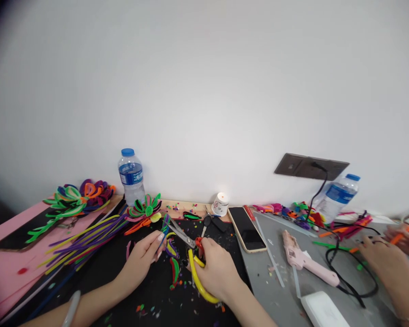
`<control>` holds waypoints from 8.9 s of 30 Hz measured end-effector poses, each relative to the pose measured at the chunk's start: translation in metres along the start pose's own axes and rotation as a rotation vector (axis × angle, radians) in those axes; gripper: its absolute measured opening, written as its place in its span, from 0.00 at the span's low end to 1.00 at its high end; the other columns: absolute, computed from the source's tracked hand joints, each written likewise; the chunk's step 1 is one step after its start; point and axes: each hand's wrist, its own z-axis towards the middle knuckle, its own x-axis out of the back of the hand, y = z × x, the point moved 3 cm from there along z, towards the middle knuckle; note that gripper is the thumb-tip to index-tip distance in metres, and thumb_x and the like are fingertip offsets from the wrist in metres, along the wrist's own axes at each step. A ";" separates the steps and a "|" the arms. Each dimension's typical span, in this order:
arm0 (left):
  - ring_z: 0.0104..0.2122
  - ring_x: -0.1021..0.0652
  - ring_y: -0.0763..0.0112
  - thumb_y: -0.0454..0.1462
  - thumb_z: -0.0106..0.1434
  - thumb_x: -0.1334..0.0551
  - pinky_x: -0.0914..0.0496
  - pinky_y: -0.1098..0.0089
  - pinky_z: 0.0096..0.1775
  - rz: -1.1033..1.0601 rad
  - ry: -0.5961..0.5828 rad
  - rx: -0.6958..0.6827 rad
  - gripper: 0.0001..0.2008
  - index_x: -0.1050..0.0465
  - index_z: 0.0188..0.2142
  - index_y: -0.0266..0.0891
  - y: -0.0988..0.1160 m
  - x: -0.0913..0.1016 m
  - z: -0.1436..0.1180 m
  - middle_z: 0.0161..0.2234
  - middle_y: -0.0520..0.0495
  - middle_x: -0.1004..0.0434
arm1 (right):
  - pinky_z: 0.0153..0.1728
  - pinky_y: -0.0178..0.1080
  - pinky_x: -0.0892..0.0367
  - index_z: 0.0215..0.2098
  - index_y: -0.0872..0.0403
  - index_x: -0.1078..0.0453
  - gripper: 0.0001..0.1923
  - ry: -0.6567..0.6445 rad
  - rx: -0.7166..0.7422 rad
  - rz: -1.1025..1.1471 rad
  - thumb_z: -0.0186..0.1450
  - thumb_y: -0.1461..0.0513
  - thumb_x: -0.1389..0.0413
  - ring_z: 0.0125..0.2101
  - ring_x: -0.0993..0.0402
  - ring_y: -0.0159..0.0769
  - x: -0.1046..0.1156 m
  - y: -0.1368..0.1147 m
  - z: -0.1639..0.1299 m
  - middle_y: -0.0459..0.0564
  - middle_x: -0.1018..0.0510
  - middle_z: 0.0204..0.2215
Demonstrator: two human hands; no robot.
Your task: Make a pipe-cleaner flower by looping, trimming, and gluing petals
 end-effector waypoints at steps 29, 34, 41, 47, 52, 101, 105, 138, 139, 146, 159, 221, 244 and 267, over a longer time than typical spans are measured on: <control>0.19 0.41 0.76 0.43 0.64 0.55 0.46 0.74 0.23 -0.027 -0.109 0.001 0.16 0.43 0.22 0.39 -0.006 -0.005 0.002 0.18 0.57 0.44 | 0.20 0.30 0.55 0.20 0.55 0.40 0.11 -0.123 0.082 0.004 0.54 0.57 0.45 0.19 0.48 0.25 -0.006 0.008 0.001 0.40 0.36 0.18; 0.19 0.39 0.76 0.42 0.64 0.55 0.45 0.74 0.24 0.026 -0.084 -0.020 0.17 0.43 0.21 0.39 -0.004 -0.005 0.001 0.17 0.56 0.43 | 0.20 0.30 0.54 0.21 0.54 0.41 0.13 -0.112 0.094 -0.037 0.52 0.56 0.43 0.20 0.47 0.26 -0.003 0.006 0.001 0.41 0.34 0.20; 0.18 0.40 0.76 0.42 0.63 0.55 0.46 0.74 0.24 0.061 -0.052 -0.015 0.17 0.44 0.20 0.39 -0.004 -0.003 0.001 0.17 0.57 0.45 | 0.22 0.30 0.52 0.24 0.54 0.40 0.12 -0.117 0.108 -0.061 0.51 0.56 0.43 0.21 0.42 0.28 -0.003 0.004 0.002 0.42 0.33 0.23; 0.18 0.40 0.75 0.43 0.63 0.55 0.46 0.74 0.24 0.036 -0.043 -0.009 0.17 0.44 0.21 0.39 -0.001 -0.003 0.001 0.17 0.56 0.44 | 0.23 0.30 0.49 0.26 0.53 0.41 0.13 -0.115 0.111 -0.050 0.50 0.56 0.42 0.23 0.40 0.29 -0.002 0.002 0.001 0.42 0.32 0.25; 0.18 0.41 0.75 0.43 0.63 0.54 0.47 0.74 0.23 0.010 -0.032 0.014 0.17 0.44 0.21 0.39 -0.002 -0.002 0.000 0.17 0.57 0.45 | 0.24 0.30 0.48 0.27 0.53 0.41 0.12 -0.119 0.106 -0.048 0.51 0.58 0.43 0.24 0.39 0.30 -0.004 0.001 -0.002 0.43 0.32 0.26; 0.14 0.50 0.82 0.40 0.59 0.43 0.49 0.77 0.18 -1.030 -0.651 0.394 0.11 0.41 0.25 0.37 -0.004 -0.012 -0.004 0.13 0.60 0.51 | 0.20 0.28 0.54 0.17 0.55 0.48 0.12 -0.339 0.116 0.317 0.52 0.64 0.48 0.22 0.52 0.25 0.005 0.009 0.003 0.38 0.49 0.18; 0.13 0.52 0.81 0.39 0.59 0.43 0.50 0.77 0.18 -1.098 -0.756 0.471 0.11 0.41 0.23 0.37 0.000 -0.007 -0.009 0.12 0.60 0.53 | 0.20 0.28 0.54 0.18 0.55 0.50 0.12 -0.368 0.174 0.324 0.51 0.66 0.48 0.22 0.53 0.24 0.007 0.005 0.002 0.37 0.49 0.19; 0.27 0.31 0.72 0.41 0.61 0.49 0.36 0.73 0.30 0.093 0.013 -0.046 0.10 0.36 0.36 0.38 0.000 0.007 0.010 0.28 0.50 0.32 | 0.18 0.28 0.53 0.18 0.57 0.41 0.11 -0.153 0.022 0.296 0.54 0.59 0.47 0.19 0.48 0.25 -0.010 0.011 0.006 0.39 0.39 0.16; 0.25 0.32 0.73 0.41 0.60 0.49 0.37 0.74 0.28 0.088 0.010 -0.043 0.10 0.35 0.35 0.38 0.000 0.007 0.009 0.27 0.51 0.32 | 0.18 0.28 0.53 0.18 0.57 0.41 0.11 -0.145 0.026 0.277 0.54 0.59 0.47 0.19 0.48 0.25 -0.010 0.011 0.006 0.39 0.39 0.16; 0.18 0.41 0.79 0.43 0.61 0.48 0.45 0.76 0.21 -0.086 -0.080 0.013 0.11 0.37 0.31 0.37 -0.003 0.002 0.011 0.20 0.57 0.42 | 0.18 0.29 0.55 0.18 0.56 0.42 0.12 -0.125 0.056 0.187 0.53 0.58 0.45 0.19 0.50 0.24 -0.012 0.015 0.008 0.38 0.40 0.15; 0.11 0.43 0.85 0.44 0.60 0.48 0.47 0.78 0.17 -0.355 -0.206 0.131 0.12 0.40 0.29 0.37 -0.018 -0.006 0.017 0.21 0.56 0.34 | 0.28 0.31 0.44 0.29 0.53 0.39 0.12 -0.036 0.116 0.065 0.49 0.60 0.42 0.27 0.37 0.32 -0.005 0.014 0.008 0.45 0.33 0.29; 0.17 0.35 0.78 0.39 0.64 0.54 0.39 0.77 0.26 0.172 -0.471 -0.157 0.19 0.29 0.25 0.36 0.008 -0.023 -0.011 0.15 0.55 0.38 | 0.18 0.28 0.47 0.28 0.55 0.38 0.03 -0.129 -0.048 0.905 0.54 0.65 0.49 0.17 0.43 0.25 -0.039 0.001 0.004 0.38 0.39 0.16; 0.25 0.28 0.74 0.38 0.59 0.45 0.36 0.76 0.28 -0.005 -0.291 -0.049 0.09 0.29 0.34 0.35 -0.001 -0.018 -0.007 0.25 0.51 0.29 | 0.21 0.28 0.44 0.32 0.56 0.36 0.09 -0.065 -0.019 1.043 0.52 0.65 0.42 0.21 0.40 0.26 -0.038 0.006 0.009 0.42 0.31 0.24; 0.25 0.28 0.74 0.38 0.59 0.45 0.36 0.77 0.28 0.005 -0.266 -0.046 0.09 0.29 0.29 0.36 0.002 -0.016 -0.007 0.24 0.52 0.28 | 0.19 0.28 0.46 0.26 0.56 0.38 0.08 -0.077 -0.049 1.049 0.52 0.65 0.41 0.17 0.42 0.24 -0.028 0.000 0.007 0.38 0.36 0.16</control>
